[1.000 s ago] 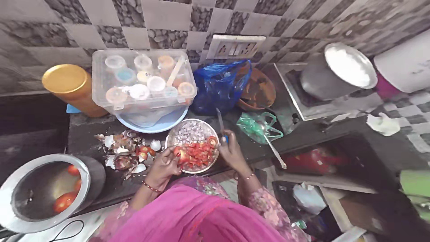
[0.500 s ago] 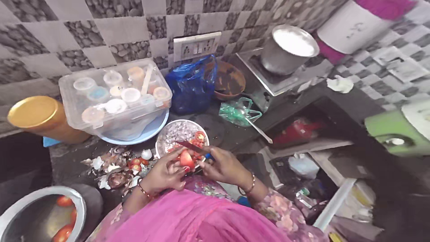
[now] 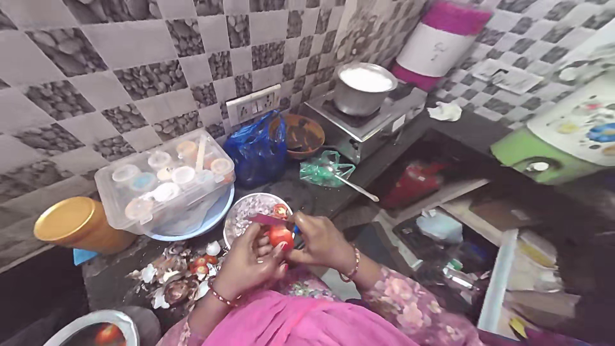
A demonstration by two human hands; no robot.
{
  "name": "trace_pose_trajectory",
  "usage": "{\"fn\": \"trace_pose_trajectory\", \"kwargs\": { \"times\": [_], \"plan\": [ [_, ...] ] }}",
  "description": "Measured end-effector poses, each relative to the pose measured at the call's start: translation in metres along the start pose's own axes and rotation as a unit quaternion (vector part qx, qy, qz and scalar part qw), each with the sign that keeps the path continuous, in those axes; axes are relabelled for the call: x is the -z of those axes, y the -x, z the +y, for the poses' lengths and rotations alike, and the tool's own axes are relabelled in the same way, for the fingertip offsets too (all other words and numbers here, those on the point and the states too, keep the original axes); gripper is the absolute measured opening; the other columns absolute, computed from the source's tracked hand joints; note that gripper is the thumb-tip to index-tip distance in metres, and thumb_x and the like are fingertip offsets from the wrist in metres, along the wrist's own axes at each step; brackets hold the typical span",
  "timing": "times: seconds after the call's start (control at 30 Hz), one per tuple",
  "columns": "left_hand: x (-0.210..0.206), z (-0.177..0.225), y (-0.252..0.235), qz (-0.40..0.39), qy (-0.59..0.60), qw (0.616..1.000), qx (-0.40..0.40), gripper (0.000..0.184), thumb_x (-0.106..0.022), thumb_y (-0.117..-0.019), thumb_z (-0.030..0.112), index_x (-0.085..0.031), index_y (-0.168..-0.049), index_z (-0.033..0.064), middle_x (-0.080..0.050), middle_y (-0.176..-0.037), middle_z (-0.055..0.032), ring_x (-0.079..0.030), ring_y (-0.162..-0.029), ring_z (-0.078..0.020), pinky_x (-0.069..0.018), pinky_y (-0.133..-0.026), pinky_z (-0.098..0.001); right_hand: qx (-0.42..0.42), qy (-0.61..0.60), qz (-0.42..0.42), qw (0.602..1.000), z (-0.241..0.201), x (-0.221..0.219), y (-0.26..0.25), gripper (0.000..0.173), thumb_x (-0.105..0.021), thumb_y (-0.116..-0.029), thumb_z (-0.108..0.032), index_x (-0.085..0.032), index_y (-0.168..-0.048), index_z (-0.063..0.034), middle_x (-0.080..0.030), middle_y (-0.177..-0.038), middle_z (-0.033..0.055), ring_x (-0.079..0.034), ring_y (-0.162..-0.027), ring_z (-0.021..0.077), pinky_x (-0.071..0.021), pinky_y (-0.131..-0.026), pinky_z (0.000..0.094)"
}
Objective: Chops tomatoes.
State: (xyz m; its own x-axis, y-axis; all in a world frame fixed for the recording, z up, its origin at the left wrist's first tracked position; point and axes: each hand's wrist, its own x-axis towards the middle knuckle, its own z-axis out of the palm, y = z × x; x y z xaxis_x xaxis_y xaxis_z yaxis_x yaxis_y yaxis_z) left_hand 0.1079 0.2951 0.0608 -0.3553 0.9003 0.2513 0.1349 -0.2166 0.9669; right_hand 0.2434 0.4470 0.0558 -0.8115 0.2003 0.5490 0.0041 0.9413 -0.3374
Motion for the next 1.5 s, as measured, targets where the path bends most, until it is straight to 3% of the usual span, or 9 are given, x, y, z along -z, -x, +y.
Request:
{"fn": "trace_pose_trajectory", "kwargs": {
  "times": [0.17, 0.37, 0.63, 0.7, 0.87, 1.07, 1.33, 1.43, 1.5],
  "plan": [
    [0.001, 0.003, 0.0, 0.01, -0.103, 0.995, 0.004, 0.04, -0.073, -0.0866, 0.021, -0.064, -0.118, -0.0028, -0.075, -0.101, -0.0004, -0.072, -0.081, 0.0009, -0.0615, -0.075, -0.0173, -0.007, 0.009, -0.011, 1.0, -0.002, 0.001, -0.004, 0.05, -0.07, -0.0829, -0.051, -0.064, -0.095, -0.0023, -0.065, -0.07, 0.0095, -0.065, -0.058, 0.0246, -0.0506, -0.048, 0.0434],
    [0.002, -0.012, 0.003, 0.057, -0.142, 0.988, -0.006, 0.041, -0.074, -0.0826, 0.03, -0.068, -0.107, -0.0023, -0.075, -0.091, 0.002, -0.071, -0.076, 0.0026, -0.0611, -0.071, -0.0174, -0.021, 0.022, -0.031, 0.999, -0.003, -0.007, -0.008, 0.049, -0.071, -0.0811, -0.052, -0.062, -0.089, -0.0042, -0.06, -0.065, 0.0087, -0.064, -0.056, 0.026, -0.0472, -0.046, 0.0442],
    [-0.001, -0.014, 0.004, 0.146, -0.116, 0.981, 0.058, 0.037, -0.08, -0.0671, 0.013, -0.067, -0.098, -0.0027, -0.071, -0.076, 0.0045, -0.067, -0.066, 0.0022, -0.0583, -0.064, -0.0192, -0.12, 0.008, -0.047, 0.992, -0.011, -0.033, -0.002, 0.036, -0.066, -0.0873, -0.04, -0.065, -0.078, -0.0045, -0.061, -0.063, 0.0122, -0.066, -0.059, 0.0321, -0.0477, -0.049, 0.0519],
    [0.0, -0.014, 0.002, 0.139, -0.097, 0.982, 0.089, 0.034, -0.079, -0.0709, 0.009, -0.067, -0.101, -0.0029, -0.071, -0.076, 0.0036, -0.068, -0.066, 0.0002, -0.0593, -0.066, -0.0214, -0.13, -0.004, -0.063, 0.989, -0.01, -0.036, -0.001, 0.034, -0.065, -0.088, -0.037, -0.066, -0.08, -0.0036, -0.063, -0.065, 0.0136, -0.067, -0.062, 0.0336, -0.0482, -0.051, 0.0537],
    [0.013, -0.025, -0.002, 0.099, -0.138, 0.975, 0.141, 0.019, -0.077, -0.0728, 0.015, -0.069, -0.084, 0.001, -0.066, -0.068, 0.0047, -0.063, -0.062, -0.0002, -0.0558, -0.063, -0.0243, -0.15, -0.05, -0.197, 0.968, -0.009, -0.029, -0.01, 0.036, -0.067, -0.0905, -0.033, -0.065, -0.1, 0.0018, -0.067, -0.083, 0.0206, -0.069, -0.08, 0.0404, -0.0514, -0.066, 0.0604],
    [0.02, -0.04, 0.001, 0.074, -0.091, 0.983, 0.143, 0.033, -0.072, -0.078, 0.008, -0.066, -0.107, -0.0065, -0.07, -0.08, 0.0021, -0.066, -0.071, 0.0004, -0.0581, -0.071, -0.022, -0.173, -0.051, -0.257, 0.95, -0.013, -0.041, -0.012, 0.032, -0.064, -0.0934, -0.029, -0.064, -0.104, 0.0015, -0.068, -0.087, 0.0216, -0.069, -0.084, 0.0417, -0.0517, -0.068, 0.0614],
    [0.011, -0.075, 0.001, 0.128, 0.003, 0.98, 0.151, 0.034, -0.068, -0.0781, 0.002, -0.06, -0.11, -0.0075, -0.068, -0.087, 0.0039, -0.065, -0.08, 0.0039, -0.0562, -0.079, -0.0192, -0.237, -0.089, -0.284, 0.925, -0.008, -0.06, -0.005, 0.039, -0.06, -0.0961, -0.038, -0.068, -0.101, 0.0004, -0.069, -0.087, 0.0226, -0.069, -0.088, 0.043, -0.0513, -0.073, 0.0638],
    [0.011, -0.112, 0.003, 0.133, 0.057, 0.988, 0.056, 0.05, -0.074, -0.0836, 0.017, -0.057, -0.118, -0.0155, -0.072, -0.102, -0.005, -0.067, -0.093, -0.0005, -0.0559, -0.085, -0.021, -0.249, -0.131, -0.271, 0.921, -0.006, -0.067, -0.001, 0.041, -0.063, -0.0956, -0.037, -0.068, -0.096, 0.0028, -0.069, -0.086, 0.0238, -0.069, -0.087, 0.0434, -0.0514, -0.074, 0.065],
    [0.007, -0.102, -0.004, 0.121, 0.117, 0.983, 0.077, 0.064, -0.07, -0.0838, 0.026, -0.046, -0.129, -0.0129, -0.068, -0.108, -0.0036, -0.065, -0.096, -0.002, -0.0544, -0.087, -0.0218, -0.252, -0.165, -0.252, 0.92, -0.009, -0.068, 0.0, 0.038, -0.065, -0.0945, -0.033, -0.068, -0.093, 0.0048, -0.068, -0.085, 0.0248, -0.069, -0.085, 0.0437, -0.0509, -0.072, 0.0651]
  ]
}}
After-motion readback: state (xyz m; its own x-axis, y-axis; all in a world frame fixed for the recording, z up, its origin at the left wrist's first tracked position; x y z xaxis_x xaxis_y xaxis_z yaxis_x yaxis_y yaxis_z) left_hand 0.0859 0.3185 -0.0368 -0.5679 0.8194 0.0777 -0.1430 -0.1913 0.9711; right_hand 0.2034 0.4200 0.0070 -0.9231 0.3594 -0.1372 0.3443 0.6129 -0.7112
